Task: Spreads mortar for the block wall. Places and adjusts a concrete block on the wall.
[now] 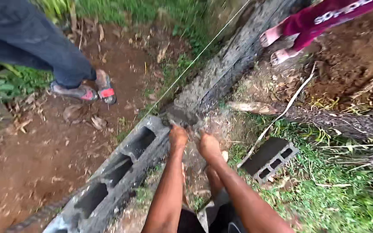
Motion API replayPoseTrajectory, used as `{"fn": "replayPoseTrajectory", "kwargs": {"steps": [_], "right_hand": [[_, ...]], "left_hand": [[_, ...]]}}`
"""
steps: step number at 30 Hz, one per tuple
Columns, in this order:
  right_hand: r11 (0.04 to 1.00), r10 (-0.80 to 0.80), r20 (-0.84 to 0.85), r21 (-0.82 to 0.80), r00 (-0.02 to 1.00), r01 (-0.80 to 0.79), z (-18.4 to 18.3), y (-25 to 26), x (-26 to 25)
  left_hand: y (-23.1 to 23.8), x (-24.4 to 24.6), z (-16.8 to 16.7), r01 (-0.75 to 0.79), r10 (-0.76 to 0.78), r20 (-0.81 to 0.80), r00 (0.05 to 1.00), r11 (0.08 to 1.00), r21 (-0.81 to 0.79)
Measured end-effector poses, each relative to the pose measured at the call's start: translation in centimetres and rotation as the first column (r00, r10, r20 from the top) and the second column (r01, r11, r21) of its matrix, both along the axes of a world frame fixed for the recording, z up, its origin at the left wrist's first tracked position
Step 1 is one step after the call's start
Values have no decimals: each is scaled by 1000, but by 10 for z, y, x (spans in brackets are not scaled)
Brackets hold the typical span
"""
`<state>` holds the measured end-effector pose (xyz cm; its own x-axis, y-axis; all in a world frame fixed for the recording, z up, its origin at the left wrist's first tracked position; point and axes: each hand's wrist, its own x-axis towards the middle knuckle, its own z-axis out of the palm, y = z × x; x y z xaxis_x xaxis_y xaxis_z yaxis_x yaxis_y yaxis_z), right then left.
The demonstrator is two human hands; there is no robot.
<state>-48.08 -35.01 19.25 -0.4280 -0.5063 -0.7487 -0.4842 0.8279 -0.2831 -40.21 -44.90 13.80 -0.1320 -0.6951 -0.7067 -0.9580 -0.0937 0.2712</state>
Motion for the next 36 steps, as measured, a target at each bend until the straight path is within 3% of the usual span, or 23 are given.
{"fn": "replayPoseTrajectory", "kwargs": {"steps": [5,9,13,16,19,21,23,25,27,29,33,36], "right_hand": [[925,-332,177,-134,927,356,-15,79,15],[751,-642,182,-43,744,659,-62,203,20],[473,-881,139,203,453,857,-148,341,31],[177,-984,84,373,157,911,-209,428,62],[-122,-989,7,503,-145,856,-248,495,99],[-279,-952,-30,499,-306,820,-270,524,126],[-367,-914,-23,476,-406,799,-279,541,157],[-258,-946,31,531,-323,807,-269,550,180],[-34,-987,112,566,-118,824,-251,558,189],[71,-994,103,503,22,861,-234,563,181],[190,-980,-19,191,197,963,-188,553,76],[206,-979,-16,-40,206,978,-192,526,-42]], "left_hand": [[15,2,-1,100,-95,66,993,991,-84],[23,2,-13,222,-208,125,970,969,-112],[21,0,-28,259,-230,221,948,959,-114],[33,8,-37,361,-306,264,915,912,-194],[66,14,-39,490,-444,219,869,834,-254],[90,16,-40,546,-518,174,837,805,-230],[113,18,-44,595,-580,137,803,791,-143],[131,15,-48,663,-657,105,746,748,-27],[149,4,-50,739,-741,82,666,671,54],[172,-16,-45,800,-804,73,591,595,76],[218,-58,-25,845,-846,-21,533,531,70],[236,-78,-31,826,-828,-62,558,546,139]]}}
